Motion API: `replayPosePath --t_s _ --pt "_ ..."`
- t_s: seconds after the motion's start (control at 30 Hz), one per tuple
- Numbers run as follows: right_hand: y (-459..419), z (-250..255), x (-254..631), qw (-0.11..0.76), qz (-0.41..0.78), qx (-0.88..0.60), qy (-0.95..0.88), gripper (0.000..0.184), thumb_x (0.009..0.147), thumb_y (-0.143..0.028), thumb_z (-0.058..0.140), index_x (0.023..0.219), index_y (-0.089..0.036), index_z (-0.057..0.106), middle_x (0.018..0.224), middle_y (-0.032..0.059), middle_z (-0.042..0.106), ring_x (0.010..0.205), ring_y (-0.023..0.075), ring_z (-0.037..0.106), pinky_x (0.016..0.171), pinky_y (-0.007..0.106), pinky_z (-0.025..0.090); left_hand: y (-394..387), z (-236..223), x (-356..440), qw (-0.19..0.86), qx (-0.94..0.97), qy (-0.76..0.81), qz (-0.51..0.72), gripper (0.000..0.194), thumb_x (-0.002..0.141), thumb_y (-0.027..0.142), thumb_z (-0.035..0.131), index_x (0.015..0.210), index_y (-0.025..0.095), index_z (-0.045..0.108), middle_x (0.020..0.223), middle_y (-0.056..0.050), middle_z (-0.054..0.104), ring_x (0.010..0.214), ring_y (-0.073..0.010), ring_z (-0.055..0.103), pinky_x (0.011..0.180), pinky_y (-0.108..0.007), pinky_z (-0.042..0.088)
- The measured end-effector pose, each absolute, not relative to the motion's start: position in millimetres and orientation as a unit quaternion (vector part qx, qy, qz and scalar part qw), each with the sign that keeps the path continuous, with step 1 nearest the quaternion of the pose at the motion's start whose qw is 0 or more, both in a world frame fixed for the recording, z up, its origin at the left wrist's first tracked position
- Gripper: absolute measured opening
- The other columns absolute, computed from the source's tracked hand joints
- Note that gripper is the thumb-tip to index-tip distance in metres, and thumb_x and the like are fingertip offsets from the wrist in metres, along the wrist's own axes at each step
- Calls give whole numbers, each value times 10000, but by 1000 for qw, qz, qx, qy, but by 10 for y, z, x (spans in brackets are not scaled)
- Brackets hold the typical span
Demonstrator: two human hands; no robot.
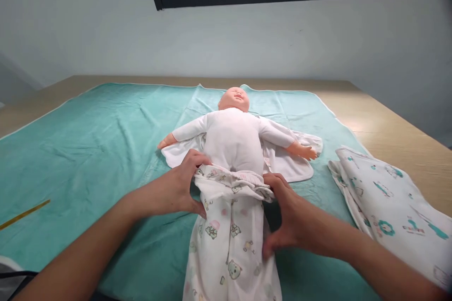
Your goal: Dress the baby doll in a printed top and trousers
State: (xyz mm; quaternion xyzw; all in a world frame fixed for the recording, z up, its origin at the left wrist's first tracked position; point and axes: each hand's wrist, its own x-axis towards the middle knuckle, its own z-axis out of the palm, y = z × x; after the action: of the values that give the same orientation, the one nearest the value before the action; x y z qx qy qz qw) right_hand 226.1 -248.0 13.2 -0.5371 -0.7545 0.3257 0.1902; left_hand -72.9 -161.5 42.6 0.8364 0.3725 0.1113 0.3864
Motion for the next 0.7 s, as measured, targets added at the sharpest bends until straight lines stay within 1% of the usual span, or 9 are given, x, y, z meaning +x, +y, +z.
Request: replayPosePath --t_s 0.1,0.17,0.23,0.3,0.4,0.47,0.53,0.63,0.7 --pt "-2491 57 2135 193 263 -570 -754 727 422 -558 926 903 -221 497 1041 70 574 933 271 545 722 348 481 -1646 446 -668 382 812 430 102 642 652 419 821 1170 250 482 1086 -16 591 917 -217 596 748 -297 488" --pt "-2476 37 2098 193 226 -538 -789 594 543 -575 882 754 -218 457 871 45 595 823 235 533 667 328 422 -1655 469 -659 380 810 435 95 427 730 390 753 1066 231 544 974 5 632 846 -194 603 712 -279 472" --pt "-2467 28 2096 207 199 -481 -829 501 704 -566 796 678 -211 442 738 26 592 749 206 519 666 332 376 -1650 489 -676 383 830 394 93 198 801 323 672 942 212 588 901 11 651 796 -171 600 696 -261 457" --pt "-2465 28 2110 224 206 -428 -851 450 835 -505 704 625 -203 444 646 13 576 695 181 514 681 336 361 -1635 511 -705 388 854 333 97 57 844 248 607 876 203 620 864 7 661 771 -153 595 699 -249 447" --pt "-2468 68 2141 228 268 -397 -848 398 917 -427 624 614 -202 498 644 16 593 696 169 540 706 328 389 -1613 569 -739 402 864 286 102 91 885 211 558 877 206 648 883 -3 667 798 -148 599 742 -243 451" --pt "-2484 118 2170 216 304 -407 -834 337 891 -452 652 679 -208 559 754 38 640 779 191 571 727 325 424 -1625 612 -762 419 854 298 85 76 872 255 603 929 217 638 972 -11 669 872 -167 608 784 -255 469" --pt "-2526 162 2200 193 316 -437 -820 349 769 -524 756 806 -212 605 938 72 667 910 239 582 771 347 463 -1676 620 -800 433 839 324 62 285 793 335 720 1036 237 608 1099 -23 652 982 -206 604 847 -290 490" --pt "-2621 161 2218 154 312 -462 -816 752 535 -539 872 1146 -208 587 1276 139 574 1189 348 505 961 451 457 -1828 496 -879 436 827 351 47 752 603 419 870 1248 291 503 1319 -58 556 1178 -289 547 987 -388 476" --pt "-2672 104 2198 138 314 -454 -822 926 484 -483 880 1288 -204 517 1391 156 485 1318 388 405 1079 506 377 -1953 326 -913 422 829 362 55 1014 511 452 911 1373 337 389 1468 -91 416 1293 -346 472 1074 -455 425"
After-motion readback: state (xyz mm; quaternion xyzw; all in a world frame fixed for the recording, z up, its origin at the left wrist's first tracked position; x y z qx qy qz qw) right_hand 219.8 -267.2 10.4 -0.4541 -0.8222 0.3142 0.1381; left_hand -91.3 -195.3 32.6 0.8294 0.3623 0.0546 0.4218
